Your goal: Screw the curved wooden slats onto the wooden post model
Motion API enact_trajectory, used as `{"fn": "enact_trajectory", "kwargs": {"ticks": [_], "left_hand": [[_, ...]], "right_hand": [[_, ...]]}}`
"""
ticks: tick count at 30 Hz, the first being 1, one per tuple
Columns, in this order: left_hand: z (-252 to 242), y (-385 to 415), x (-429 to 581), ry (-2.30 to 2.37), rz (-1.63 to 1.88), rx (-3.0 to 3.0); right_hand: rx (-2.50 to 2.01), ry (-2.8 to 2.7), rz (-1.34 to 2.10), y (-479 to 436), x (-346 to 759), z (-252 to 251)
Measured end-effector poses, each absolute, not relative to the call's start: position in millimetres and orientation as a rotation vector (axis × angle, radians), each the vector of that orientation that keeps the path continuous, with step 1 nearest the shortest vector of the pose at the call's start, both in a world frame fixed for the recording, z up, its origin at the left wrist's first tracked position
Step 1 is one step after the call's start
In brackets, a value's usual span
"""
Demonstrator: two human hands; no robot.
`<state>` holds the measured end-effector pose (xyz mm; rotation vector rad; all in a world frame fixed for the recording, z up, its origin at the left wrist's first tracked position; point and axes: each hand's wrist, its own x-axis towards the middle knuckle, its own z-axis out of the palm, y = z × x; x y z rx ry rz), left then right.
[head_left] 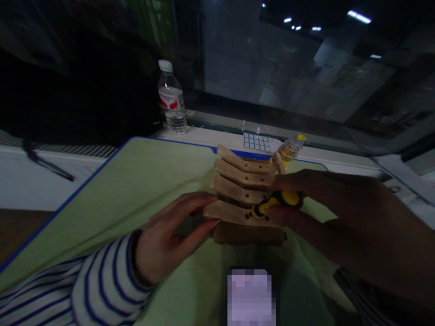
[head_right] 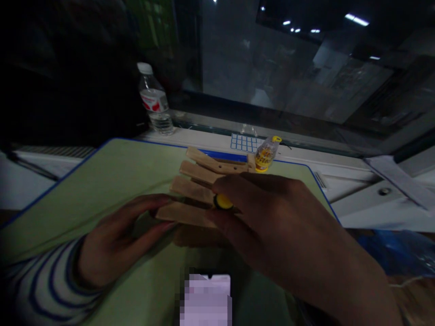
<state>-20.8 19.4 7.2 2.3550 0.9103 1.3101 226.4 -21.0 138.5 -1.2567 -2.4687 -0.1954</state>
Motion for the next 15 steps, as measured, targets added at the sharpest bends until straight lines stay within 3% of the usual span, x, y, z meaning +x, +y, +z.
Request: {"fn": "enact_trajectory", "kwargs": {"ticks": [15], "left_hand": [[3.6, 23.4, -15.4, 0.908, 1.379, 2.351]], "right_hand": [[-1.183, -2.418, -0.095, -10.9, 222.7, 128.3]]}}
